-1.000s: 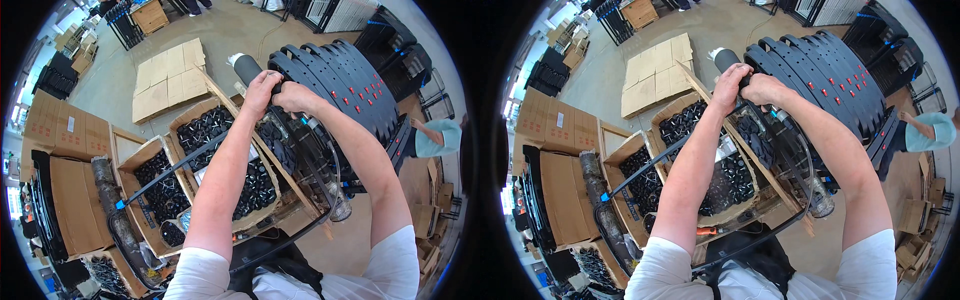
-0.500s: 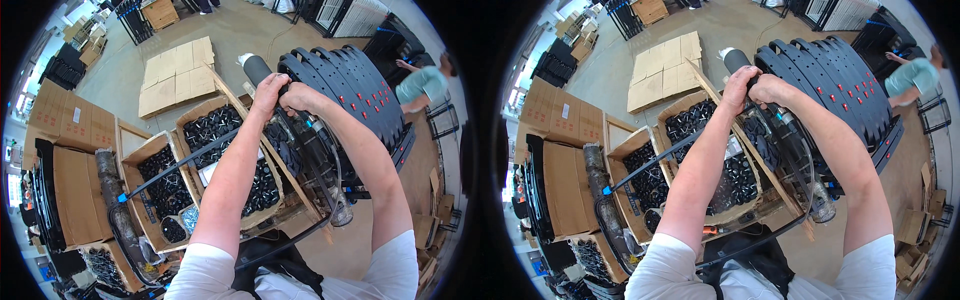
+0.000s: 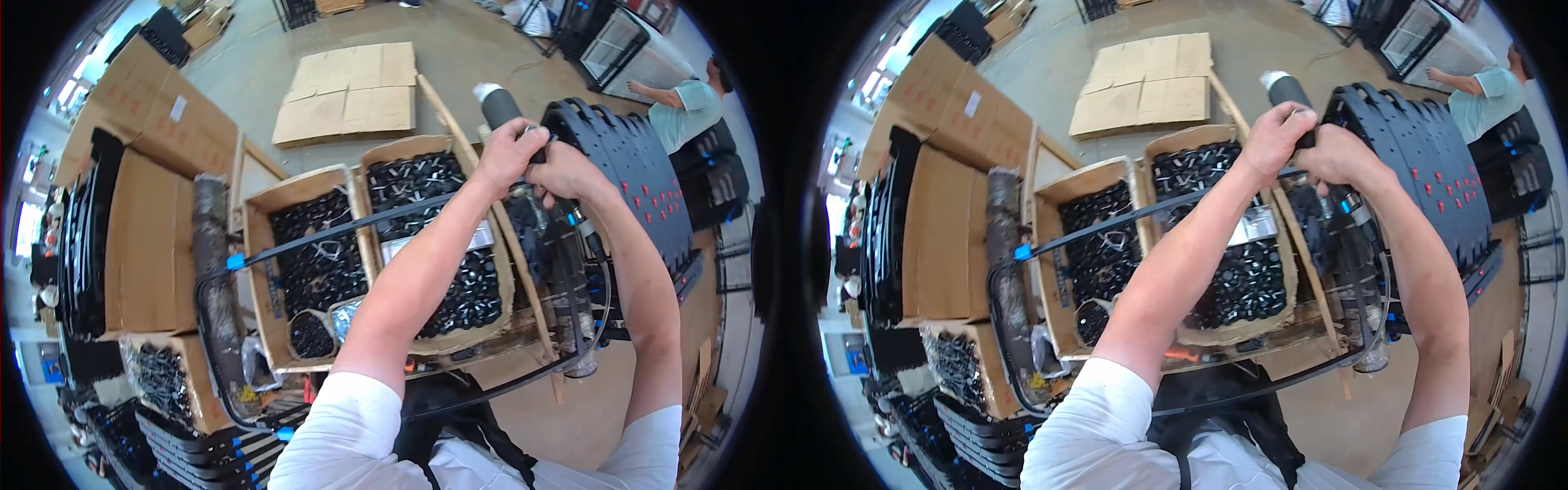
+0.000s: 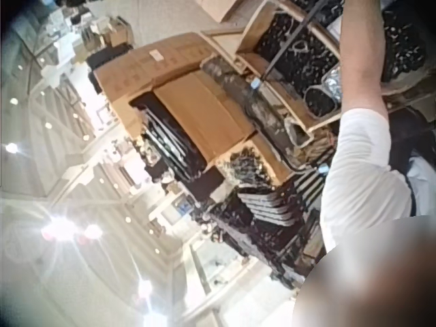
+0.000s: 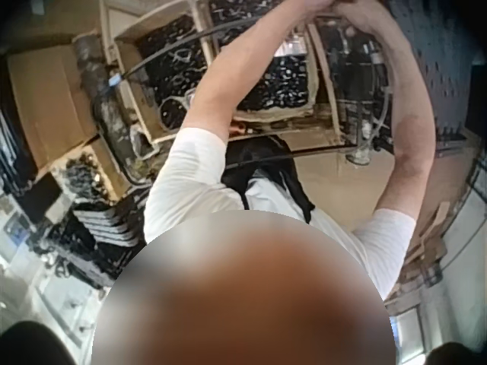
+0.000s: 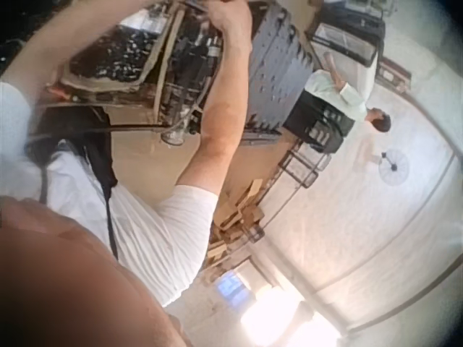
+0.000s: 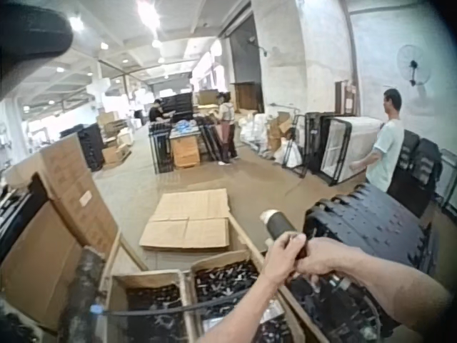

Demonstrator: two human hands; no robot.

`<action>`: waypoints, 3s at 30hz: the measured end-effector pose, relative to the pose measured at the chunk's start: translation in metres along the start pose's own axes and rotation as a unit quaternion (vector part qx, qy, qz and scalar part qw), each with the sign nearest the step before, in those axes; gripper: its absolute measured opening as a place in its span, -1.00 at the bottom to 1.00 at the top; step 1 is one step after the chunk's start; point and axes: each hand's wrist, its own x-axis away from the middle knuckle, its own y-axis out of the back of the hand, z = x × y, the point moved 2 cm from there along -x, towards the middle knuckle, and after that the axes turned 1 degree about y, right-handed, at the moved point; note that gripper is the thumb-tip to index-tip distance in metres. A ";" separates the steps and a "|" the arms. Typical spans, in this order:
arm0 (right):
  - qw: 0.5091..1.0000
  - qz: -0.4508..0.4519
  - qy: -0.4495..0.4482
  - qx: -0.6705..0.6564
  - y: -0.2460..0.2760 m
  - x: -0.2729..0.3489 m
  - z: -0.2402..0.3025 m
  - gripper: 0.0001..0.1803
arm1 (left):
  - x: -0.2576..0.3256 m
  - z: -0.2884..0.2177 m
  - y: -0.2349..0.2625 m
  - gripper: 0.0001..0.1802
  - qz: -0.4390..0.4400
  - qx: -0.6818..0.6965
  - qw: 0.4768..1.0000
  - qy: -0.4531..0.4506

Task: The user is seen assembling what appears to be a large electronic frame or part of a home appliance, involving wiring and screw fastening.

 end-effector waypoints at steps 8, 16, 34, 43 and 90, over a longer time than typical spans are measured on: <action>0.985 0.114 0.105 0.082 -0.145 0.018 0.169 -0.64 | 0.148 -0.072 0.174 -0.79 -0.140 -0.017 0.990 -0.012; 0.981 0.096 0.105 0.130 -0.185 0.023 0.222 -0.66 | 0.176 -0.085 0.222 -0.78 -0.152 0.025 0.987 -0.037; 0.980 0.109 0.062 0.156 -0.205 0.020 0.225 -0.56 | 0.187 -0.082 0.235 -0.75 -0.123 0.005 0.992 -0.039; 0.979 0.132 0.047 0.149 -0.213 0.016 0.224 -0.56 | 0.188 -0.071 0.246 -0.71 -0.120 -0.019 0.992 -0.039; 0.982 0.107 -0.015 0.154 -0.270 0.414 0.063 -0.52 | 0.515 -0.006 0.017 -0.68 0.118 0.081 0.980 0.140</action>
